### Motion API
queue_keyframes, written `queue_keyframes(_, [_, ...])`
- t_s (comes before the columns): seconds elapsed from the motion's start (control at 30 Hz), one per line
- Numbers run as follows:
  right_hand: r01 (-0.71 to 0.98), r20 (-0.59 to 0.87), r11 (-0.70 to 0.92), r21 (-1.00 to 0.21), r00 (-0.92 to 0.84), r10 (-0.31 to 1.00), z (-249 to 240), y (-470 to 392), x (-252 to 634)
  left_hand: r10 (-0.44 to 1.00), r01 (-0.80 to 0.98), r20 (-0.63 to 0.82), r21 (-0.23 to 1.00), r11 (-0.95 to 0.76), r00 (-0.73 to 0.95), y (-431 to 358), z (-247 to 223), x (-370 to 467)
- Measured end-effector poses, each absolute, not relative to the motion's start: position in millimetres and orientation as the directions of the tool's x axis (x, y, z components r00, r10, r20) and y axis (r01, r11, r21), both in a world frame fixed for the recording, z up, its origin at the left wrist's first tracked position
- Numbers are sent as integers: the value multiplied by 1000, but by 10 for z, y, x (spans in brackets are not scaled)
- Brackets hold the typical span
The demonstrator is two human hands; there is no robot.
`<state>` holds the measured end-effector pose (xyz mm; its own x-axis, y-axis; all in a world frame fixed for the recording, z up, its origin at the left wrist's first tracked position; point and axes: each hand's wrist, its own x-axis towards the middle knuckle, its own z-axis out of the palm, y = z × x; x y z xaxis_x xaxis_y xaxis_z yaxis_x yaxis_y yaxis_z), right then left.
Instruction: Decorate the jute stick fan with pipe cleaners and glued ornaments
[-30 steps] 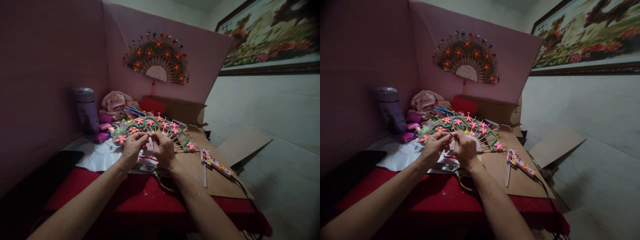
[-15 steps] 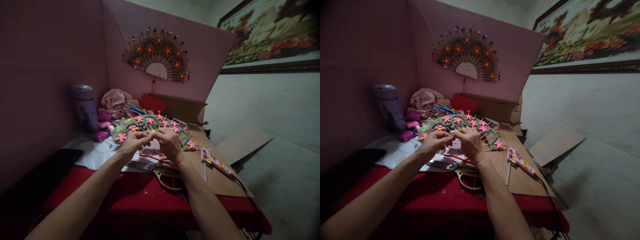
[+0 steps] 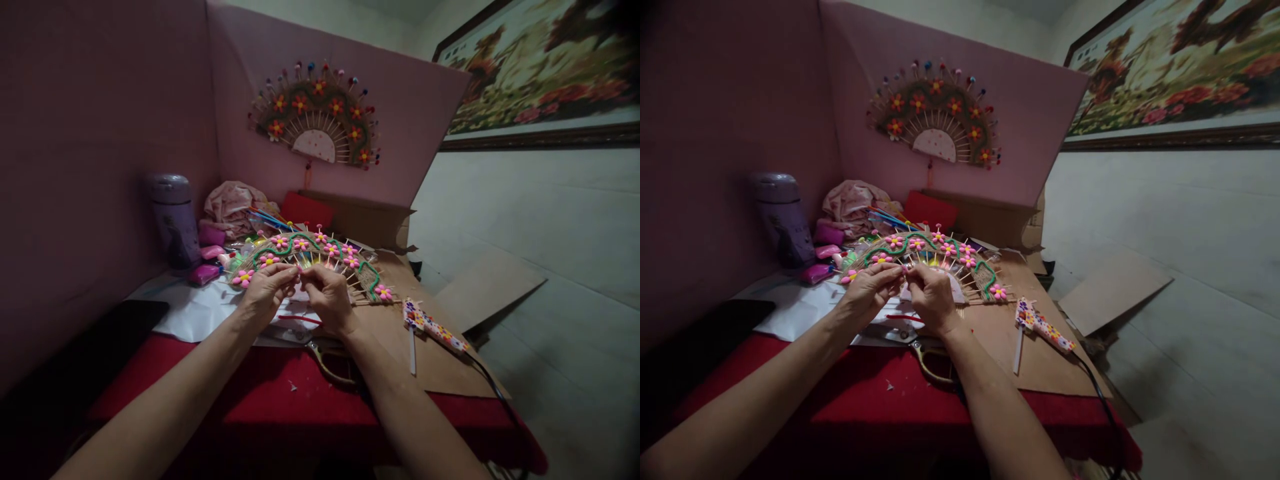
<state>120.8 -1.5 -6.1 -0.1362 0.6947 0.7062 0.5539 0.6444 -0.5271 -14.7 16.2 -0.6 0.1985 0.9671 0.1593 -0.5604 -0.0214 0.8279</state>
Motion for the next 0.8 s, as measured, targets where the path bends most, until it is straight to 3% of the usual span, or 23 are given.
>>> queue_keyframes(0.27, [635,711,635,-440,-185,678,-22,-28,1286,943,-341,284,916,-212,176,162,-1,-191])
queue_keyframes(0.53, [750,732,595,-290,-228,643,49,-21,1373,898,56,369,918,-392,240,181,29,-257])
queue_keyframes(0.67, [714,753,644,-275,-256,606,62,-9,1377,928,18,272,958,-285,254,169,63,-292])
queue_keyframes(0.8, [655,749,655,-377,-201,632,37,6,1368,936,-142,153,983,-112,317,160,102,-314])
